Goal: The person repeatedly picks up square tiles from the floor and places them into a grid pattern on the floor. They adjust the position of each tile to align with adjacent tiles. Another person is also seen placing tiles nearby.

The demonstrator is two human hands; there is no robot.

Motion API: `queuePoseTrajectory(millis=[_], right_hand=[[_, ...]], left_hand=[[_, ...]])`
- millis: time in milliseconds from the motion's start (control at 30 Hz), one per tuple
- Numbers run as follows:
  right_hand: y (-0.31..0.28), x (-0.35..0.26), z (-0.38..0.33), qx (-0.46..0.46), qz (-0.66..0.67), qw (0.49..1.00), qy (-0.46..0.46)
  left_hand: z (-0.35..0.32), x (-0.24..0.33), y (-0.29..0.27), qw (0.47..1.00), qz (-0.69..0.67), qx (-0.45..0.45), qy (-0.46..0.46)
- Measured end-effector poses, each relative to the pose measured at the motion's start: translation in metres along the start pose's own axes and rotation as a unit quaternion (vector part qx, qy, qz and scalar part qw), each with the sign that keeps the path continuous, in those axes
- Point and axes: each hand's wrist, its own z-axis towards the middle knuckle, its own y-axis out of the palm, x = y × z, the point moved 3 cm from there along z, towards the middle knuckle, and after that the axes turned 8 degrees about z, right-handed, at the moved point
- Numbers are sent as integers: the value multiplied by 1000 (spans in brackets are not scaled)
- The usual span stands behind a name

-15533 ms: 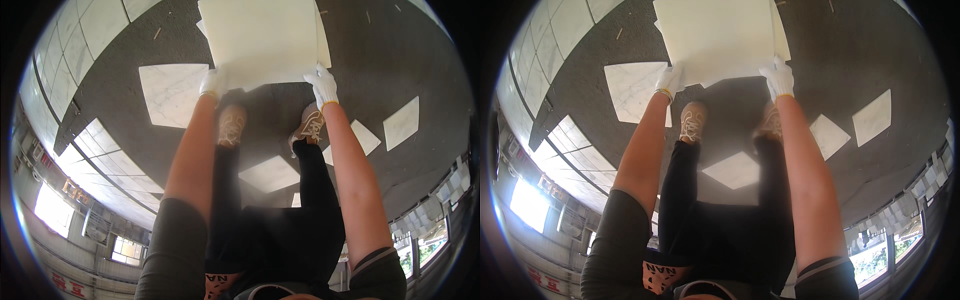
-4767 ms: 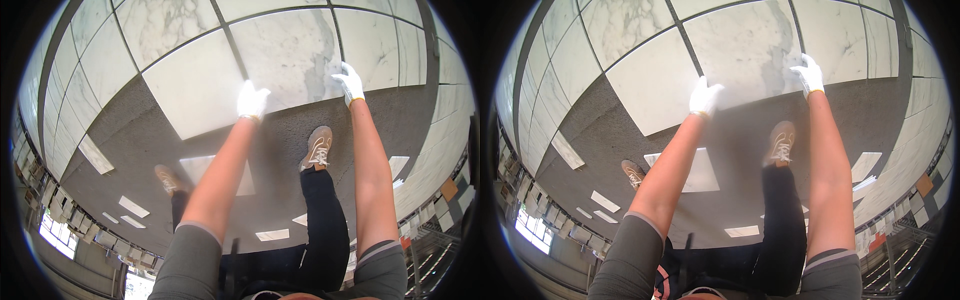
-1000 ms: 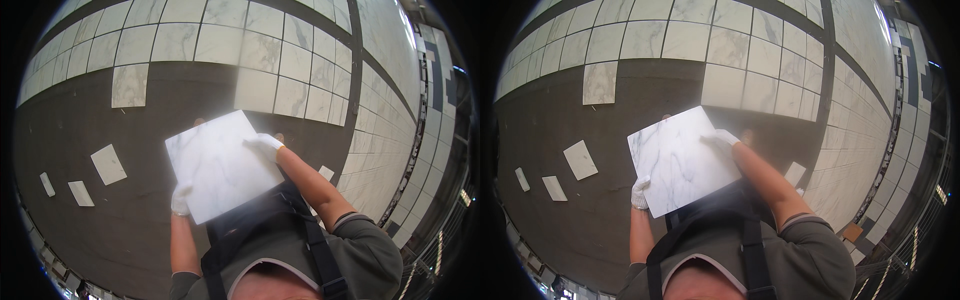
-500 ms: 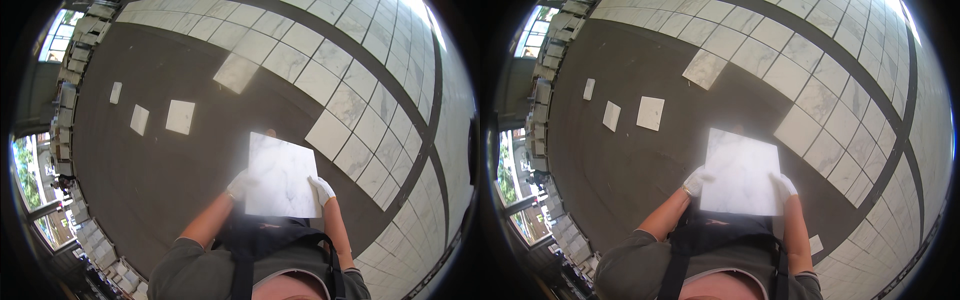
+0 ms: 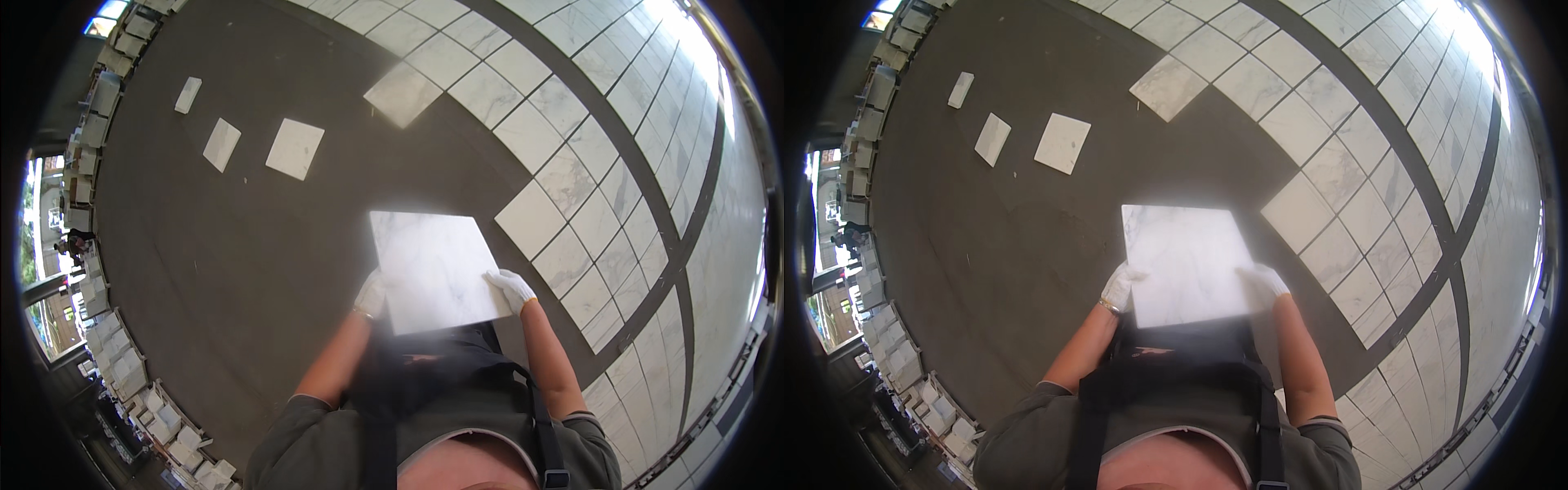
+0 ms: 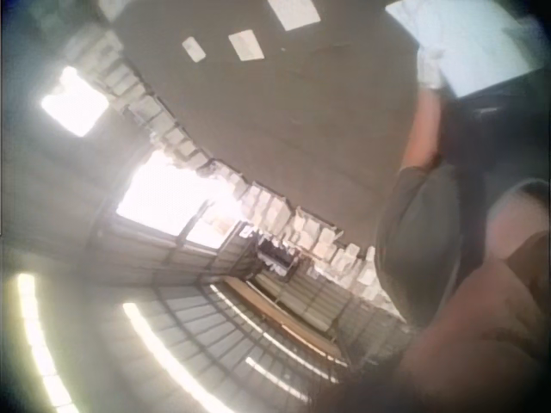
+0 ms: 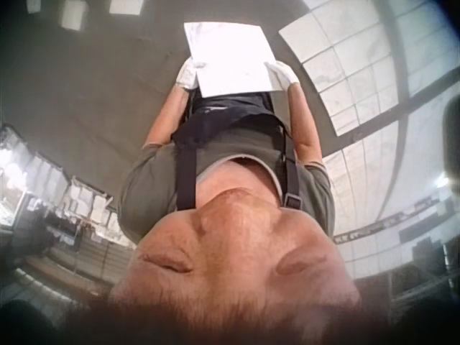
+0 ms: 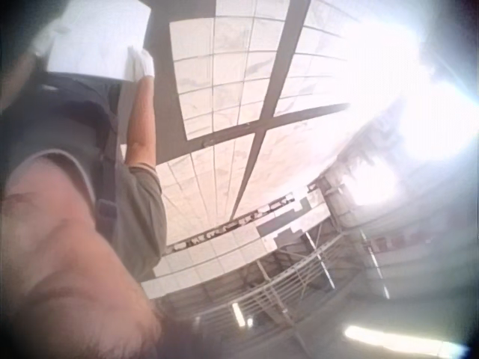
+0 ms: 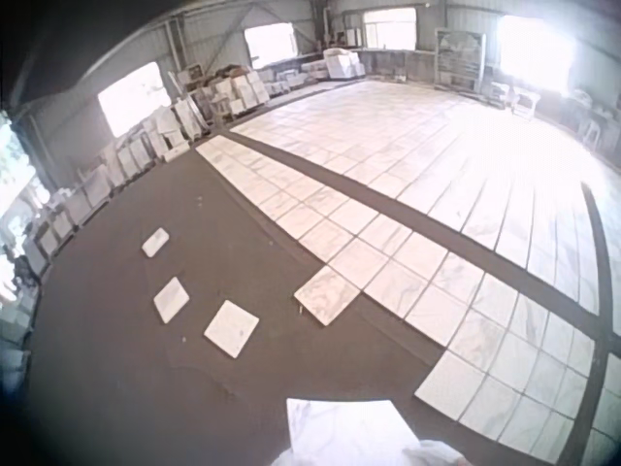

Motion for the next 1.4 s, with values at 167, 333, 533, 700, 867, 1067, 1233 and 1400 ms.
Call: queuePoseTrajectory(millis=[167,333,533,700,867,1067,1233,1400], right_hand=[[78,-35,25,11,-5,1000,14],[168,-82,35,40,-55,998,-1],[244,-106,60,21,-23,999,-34],[255,-99,75,12,-52,993,-105],[269,-88,76,-14,-489,850,-194],[258,-81,46,29,-387,912,-136],[241,-77,23,53,-397,911,-93],[201,-50,1,150,133,980,-1]], left_hand=[[1,7,-83,995,-94,35,-12],[7,21,-166,977,-179,102,-51],[18,7,-261,982,-148,110,-31],[19,-18,-301,975,-212,59,5],[26,-18,-312,966,-229,82,-88],[12,32,-267,956,-266,1,-127],[34,55,-240,972,-186,-43,-134],[69,71,-207,994,-70,-60,-63]])
